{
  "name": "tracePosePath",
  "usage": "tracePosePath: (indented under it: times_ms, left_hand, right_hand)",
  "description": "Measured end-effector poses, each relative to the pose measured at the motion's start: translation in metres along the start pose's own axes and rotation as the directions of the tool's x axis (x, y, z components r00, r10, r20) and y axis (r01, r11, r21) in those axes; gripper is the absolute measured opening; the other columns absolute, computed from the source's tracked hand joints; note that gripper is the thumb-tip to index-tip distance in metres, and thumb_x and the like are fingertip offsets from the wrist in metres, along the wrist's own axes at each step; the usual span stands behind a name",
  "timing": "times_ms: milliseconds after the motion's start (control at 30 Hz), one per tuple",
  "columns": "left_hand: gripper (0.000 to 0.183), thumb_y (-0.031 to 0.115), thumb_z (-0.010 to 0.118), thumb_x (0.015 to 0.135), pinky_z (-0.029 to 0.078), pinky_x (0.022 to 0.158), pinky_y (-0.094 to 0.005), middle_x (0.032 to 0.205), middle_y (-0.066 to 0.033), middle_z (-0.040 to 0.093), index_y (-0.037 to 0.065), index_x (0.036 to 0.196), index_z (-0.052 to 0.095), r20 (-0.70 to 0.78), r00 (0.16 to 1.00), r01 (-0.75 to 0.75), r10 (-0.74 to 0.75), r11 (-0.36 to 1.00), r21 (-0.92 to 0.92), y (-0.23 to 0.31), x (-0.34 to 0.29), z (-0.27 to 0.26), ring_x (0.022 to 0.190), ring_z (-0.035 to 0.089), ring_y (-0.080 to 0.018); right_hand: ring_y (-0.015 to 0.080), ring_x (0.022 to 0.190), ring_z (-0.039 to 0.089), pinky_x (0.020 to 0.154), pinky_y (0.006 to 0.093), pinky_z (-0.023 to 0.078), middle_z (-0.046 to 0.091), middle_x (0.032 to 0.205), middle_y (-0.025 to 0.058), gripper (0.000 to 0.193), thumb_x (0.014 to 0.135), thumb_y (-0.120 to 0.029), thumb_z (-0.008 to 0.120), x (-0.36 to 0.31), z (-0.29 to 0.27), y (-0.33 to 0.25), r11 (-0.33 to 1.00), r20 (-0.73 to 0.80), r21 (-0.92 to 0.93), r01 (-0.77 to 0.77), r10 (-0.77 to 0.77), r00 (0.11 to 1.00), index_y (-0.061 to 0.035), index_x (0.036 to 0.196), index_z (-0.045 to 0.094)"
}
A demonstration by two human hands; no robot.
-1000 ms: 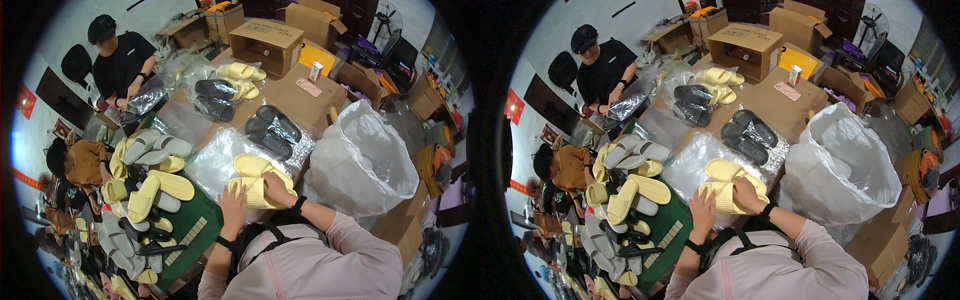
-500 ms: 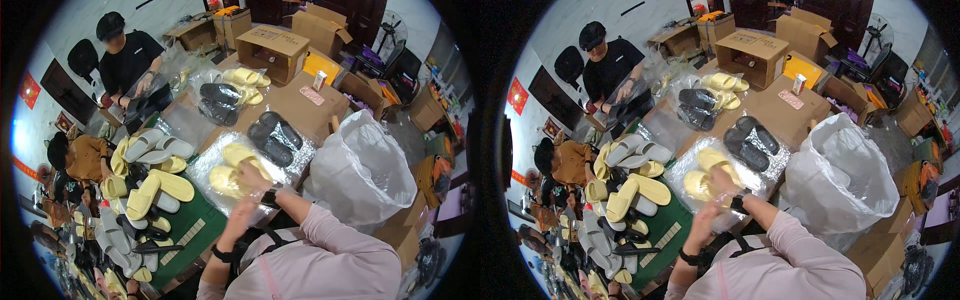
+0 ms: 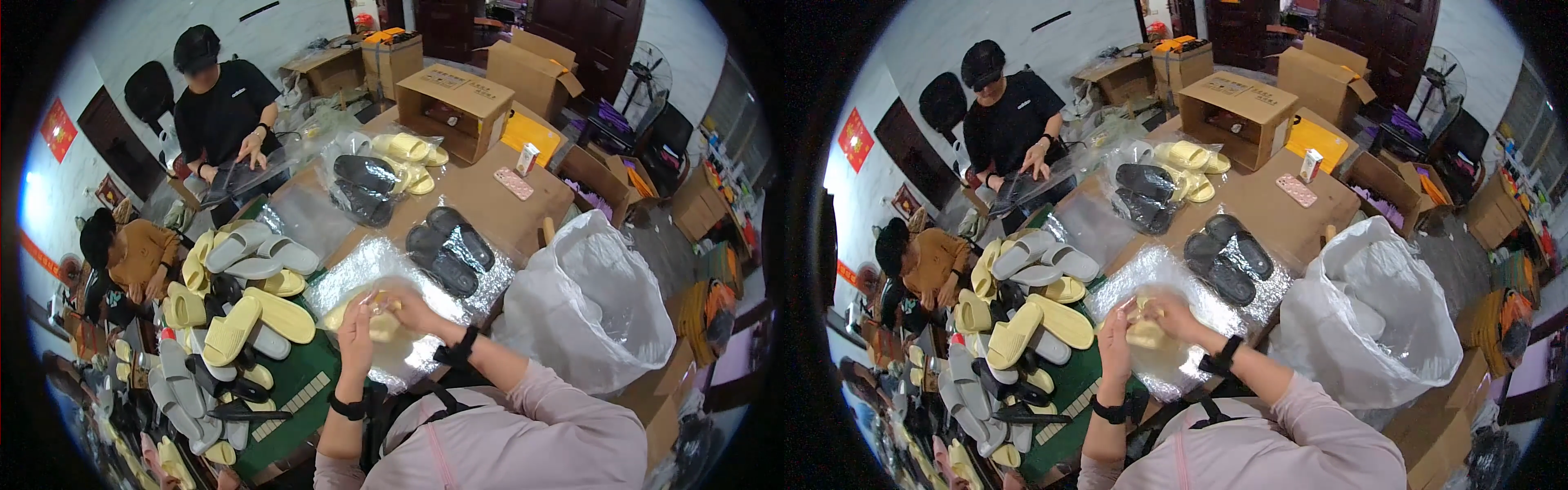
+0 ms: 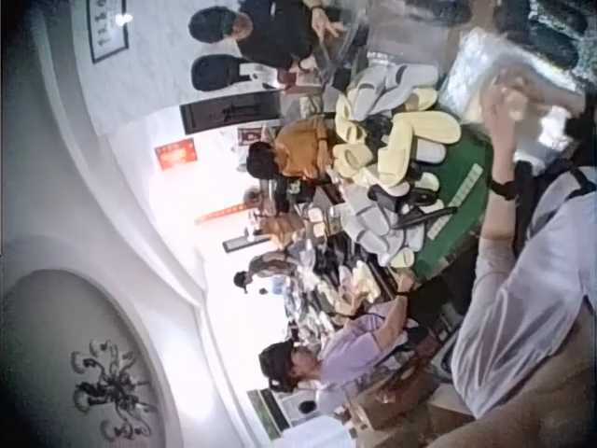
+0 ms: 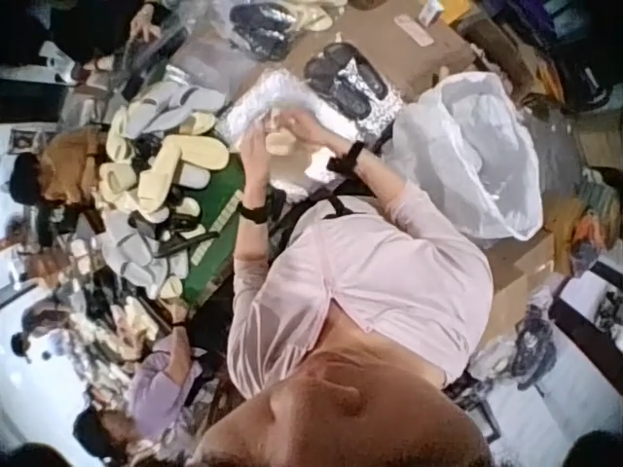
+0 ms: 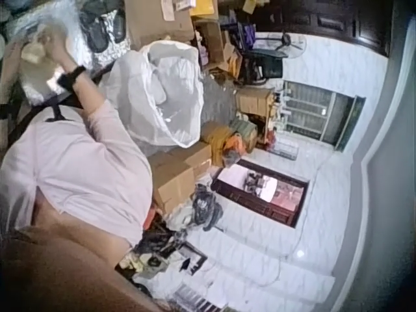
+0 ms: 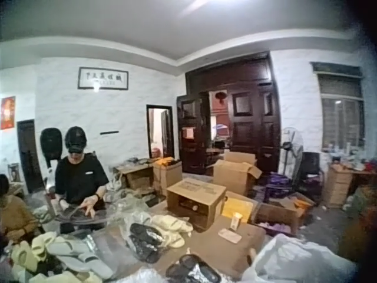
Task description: The recorder picks up various colors of slippers (yellow, black, white, pink) from a table and places them into plastic bags, then places the bagged slippers into a large white sack.
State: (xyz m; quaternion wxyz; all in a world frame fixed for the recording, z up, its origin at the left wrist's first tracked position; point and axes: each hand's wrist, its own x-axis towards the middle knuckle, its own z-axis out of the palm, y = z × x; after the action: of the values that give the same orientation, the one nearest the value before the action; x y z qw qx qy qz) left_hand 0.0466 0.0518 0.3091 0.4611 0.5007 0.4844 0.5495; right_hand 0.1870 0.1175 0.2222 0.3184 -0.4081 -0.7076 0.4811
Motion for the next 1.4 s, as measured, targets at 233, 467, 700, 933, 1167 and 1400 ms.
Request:
tracePosePath:
  times_ms: [233, 467, 700, 933, 1167, 1400]
  left_hand:
    - [0.019, 0.011, 0.054, 0.09, 0.045, 0.079, -0.0295, 0.097, -0.011, 0.063, 0.001, 0.103, 0.061, -0.251, 0.966, 0.152, -0.059, 0.917, 0.368, -0.038, -0.022, -0.011, 0.088, 0.058, -0.0193]
    - [0.017, 0.011, 0.053, 0.089, 0.048, 0.071, -0.0297, 0.091, -0.0125, 0.064, 0.002, 0.098, 0.065, -0.303, 0.927, 0.317, -0.22, 0.89, 0.326, -0.099, -0.12, -0.037, 0.078, 0.06, -0.0207]
    - [0.02, 0.015, 0.052, 0.089, 0.048, 0.07, -0.031, 0.089, -0.0131, 0.065, 0.003, 0.1, 0.063, -0.404, 0.862, 0.418, -0.307, 0.881, 0.222, -0.105, -0.153, -0.047, 0.078, 0.061, -0.0215]
    - [0.027, 0.02, 0.059, 0.085, 0.044, 0.079, -0.0367, 0.101, -0.0133, 0.058, 0.006, 0.108, 0.058, -0.613, 0.778, 0.425, -0.137, 0.833, 0.353, -0.104, -0.172, -0.11, 0.094, 0.056, -0.0284]
    - [0.089, 0.035, 0.072, 0.075, 0.025, 0.1, -0.0529, 0.14, -0.0236, 0.023, 0.006, 0.14, 0.019, -0.986, 0.084, 0.627, 0.142, 0.762, 0.163, -0.102, -0.148, -0.235, 0.128, 0.026, -0.0403]
    - [0.093, 0.002, 0.063, 0.071, 0.039, 0.094, -0.0424, 0.132, -0.0268, 0.037, 0.008, 0.143, 0.005, -0.931, -0.026, 0.509, -0.364, 0.796, -0.326, -0.142, -0.192, -0.345, 0.115, 0.045, -0.0427]
  right_hand:
    - [0.008, 0.088, 0.053, 0.082, 0.0242, 0.042, 0.061, 0.094, -0.0001, 0.022, 0.092, -0.017, 0.053, 0.112, -0.11, -0.07, 0.942, -0.623, 0.073, 0.328, -0.213, 0.752, -0.0032, 0.108, 0.059]
    - [0.0166, 0.11, 0.05, 0.092, 0.0292, 0.041, 0.052, 0.126, 0.0109, 0.035, 0.094, -0.014, 0.047, 0.113, -0.143, -0.078, 0.878, -0.63, 0.019, 0.478, -0.361, 0.688, -0.0044, 0.128, 0.049]
    - [0.0411, 0.075, 0.06, 0.071, 0.0442, 0.045, 0.062, 0.082, 0.0279, 0.042, 0.086, -0.034, 0.056, 0.046, -0.123, 0.11, 0.816, -0.482, -0.355, -0.456, 0.259, 0.837, 0.006, 0.092, 0.064]
    - [0.0378, 0.119, 0.04, 0.098, 0.0449, 0.031, 0.04, 0.132, 0.0237, 0.057, 0.086, -0.031, 0.059, 0.06, -0.058, 0.031, 0.728, -0.831, -0.5, -0.47, -0.25, 0.496, -0.0005, 0.13, 0.041]
    - [0.034, 0.128, 0.032, 0.107, 0.0416, 0.023, 0.036, 0.137, 0.018, 0.056, 0.081, -0.001, 0.057, 0.015, 0.117, -0.013, 0.956, -0.229, -0.245, 0.16, -0.217, 0.949, 0.0, 0.133, 0.035]
    - [0.0409, 0.121, 0.039, 0.099, 0.0455, 0.034, 0.04, 0.131, 0.0255, 0.051, 0.081, -0.021, 0.063, -0.035, 0.294, -0.057, 0.938, 0.41, -0.144, 0.316, -0.234, 0.881, -0.0013, 0.123, 0.043]
